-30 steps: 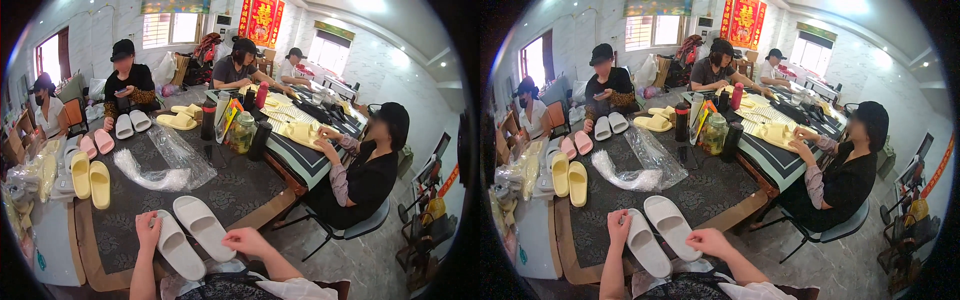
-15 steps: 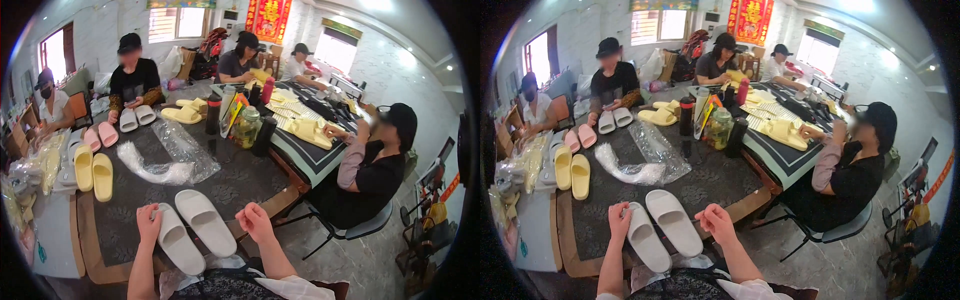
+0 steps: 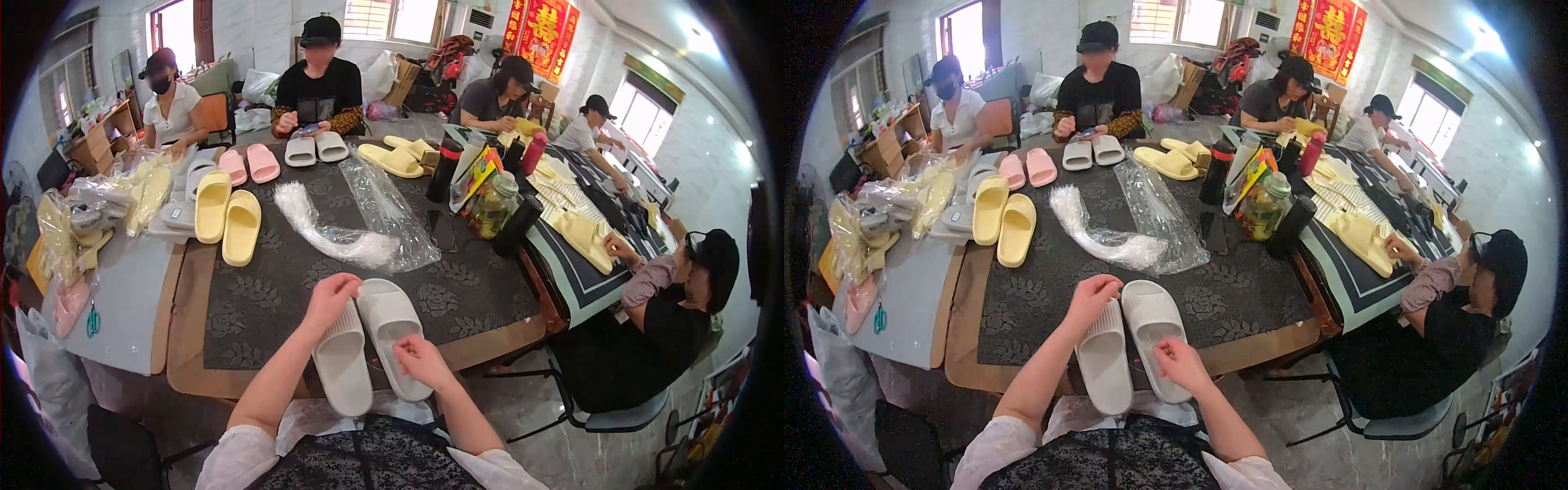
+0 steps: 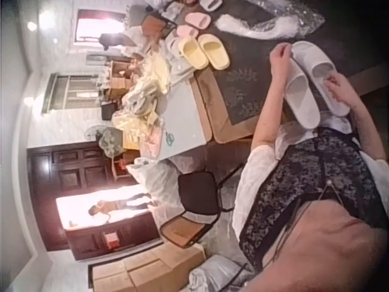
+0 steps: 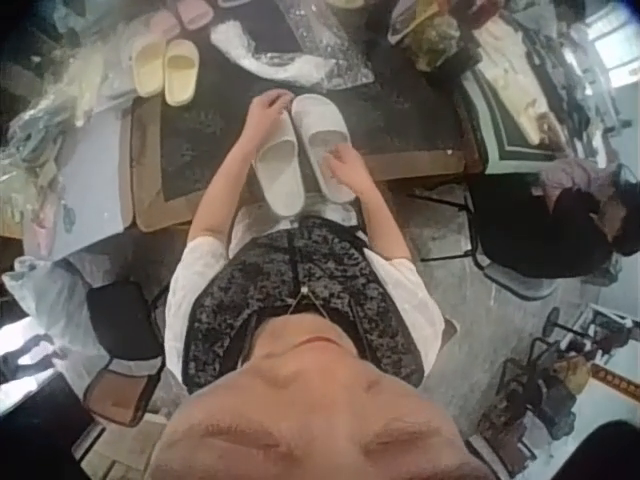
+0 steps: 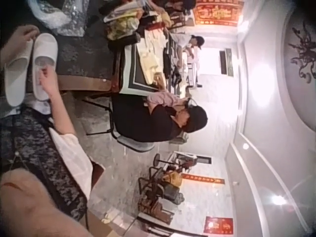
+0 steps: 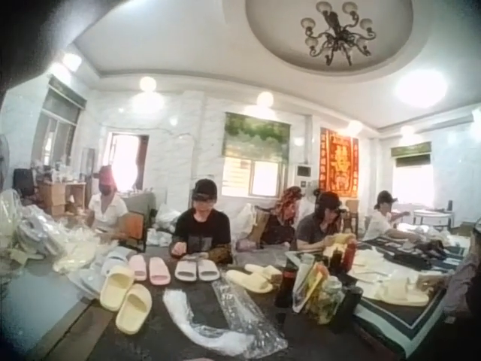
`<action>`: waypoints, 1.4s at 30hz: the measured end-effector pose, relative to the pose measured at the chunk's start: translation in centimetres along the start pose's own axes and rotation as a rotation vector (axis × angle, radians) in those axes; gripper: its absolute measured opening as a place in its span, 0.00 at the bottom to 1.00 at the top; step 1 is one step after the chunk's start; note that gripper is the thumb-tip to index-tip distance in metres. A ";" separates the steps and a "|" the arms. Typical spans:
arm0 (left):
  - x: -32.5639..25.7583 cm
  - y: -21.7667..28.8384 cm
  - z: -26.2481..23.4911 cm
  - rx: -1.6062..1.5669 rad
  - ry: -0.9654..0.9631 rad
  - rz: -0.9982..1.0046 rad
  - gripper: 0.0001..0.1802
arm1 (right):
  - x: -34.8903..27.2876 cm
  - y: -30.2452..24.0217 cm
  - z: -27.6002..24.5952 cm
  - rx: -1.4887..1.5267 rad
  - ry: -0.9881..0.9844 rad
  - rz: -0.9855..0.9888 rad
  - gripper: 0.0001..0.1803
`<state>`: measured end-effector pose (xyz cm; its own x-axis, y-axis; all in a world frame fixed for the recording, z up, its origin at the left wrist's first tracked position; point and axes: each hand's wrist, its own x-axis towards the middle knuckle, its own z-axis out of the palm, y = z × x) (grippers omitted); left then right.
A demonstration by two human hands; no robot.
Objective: Inspecting various colored slippers at a production table to check for defects and organize them.
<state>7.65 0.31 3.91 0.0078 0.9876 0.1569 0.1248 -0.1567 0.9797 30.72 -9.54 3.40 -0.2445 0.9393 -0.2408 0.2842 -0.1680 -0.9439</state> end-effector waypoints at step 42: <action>-0.7 -0.7 0.6 -0.041 -0.055 -0.113 0.11 | 1.4 -4.0 0.4 -0.319 0.202 -0.434 0.15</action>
<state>8.10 -0.27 3.01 0.0508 0.9979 0.0394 0.0876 -0.0438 0.9952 28.91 -7.63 6.72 -0.2284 0.9457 0.2314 0.4708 0.3153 -0.8239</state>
